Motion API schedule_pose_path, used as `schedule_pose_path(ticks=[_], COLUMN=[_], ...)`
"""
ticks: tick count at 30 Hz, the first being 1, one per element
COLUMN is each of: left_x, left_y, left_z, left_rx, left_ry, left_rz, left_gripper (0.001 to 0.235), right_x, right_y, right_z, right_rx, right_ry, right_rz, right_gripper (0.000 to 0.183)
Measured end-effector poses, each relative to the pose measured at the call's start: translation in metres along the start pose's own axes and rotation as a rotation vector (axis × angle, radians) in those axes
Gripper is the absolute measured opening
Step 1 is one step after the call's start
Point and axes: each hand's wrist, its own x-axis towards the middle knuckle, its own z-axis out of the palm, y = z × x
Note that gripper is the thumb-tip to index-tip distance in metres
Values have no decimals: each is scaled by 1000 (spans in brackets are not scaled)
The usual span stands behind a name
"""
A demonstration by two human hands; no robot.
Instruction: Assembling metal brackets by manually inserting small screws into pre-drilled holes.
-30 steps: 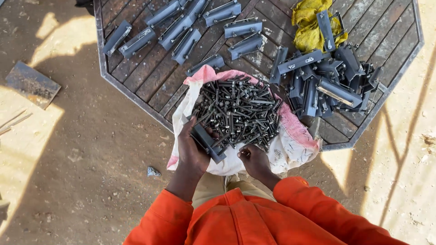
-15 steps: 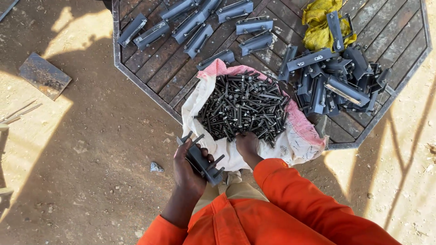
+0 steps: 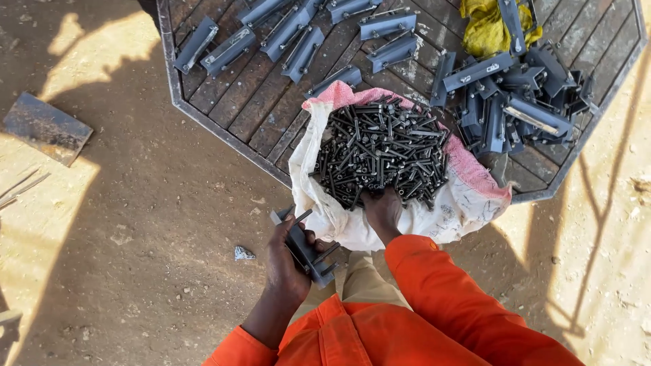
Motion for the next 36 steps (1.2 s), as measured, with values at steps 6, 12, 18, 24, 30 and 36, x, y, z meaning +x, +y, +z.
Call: schedule_pose_path(ticks=[6,12,18,24,30,36], left_x=[-14,-1,4,8,13,11], left_y=[20,28,33,35,33,30], left_z=[9,-6,-9,-8,-3,7], left_rx=[65,88,77,124,116,93], left_ry=[-4,104,85,0,-34,-67], left_rz=[-8,-50,-49,-18,-34,-21], left_gripper=[28,22,22,25,27,26], right_x=[-1,17,28,15,0,-4], right_y=[11,27,48,21,23,6], right_z=[21,43,39,-1,-28,-41], right_rx=[-45,-124,-65,849,1414,1334], right_ry=[110,30,40,-36,-331,-492], right_rz=[96,173,119,622,621,571], right_gripper=[37,37,17,19,22,23])
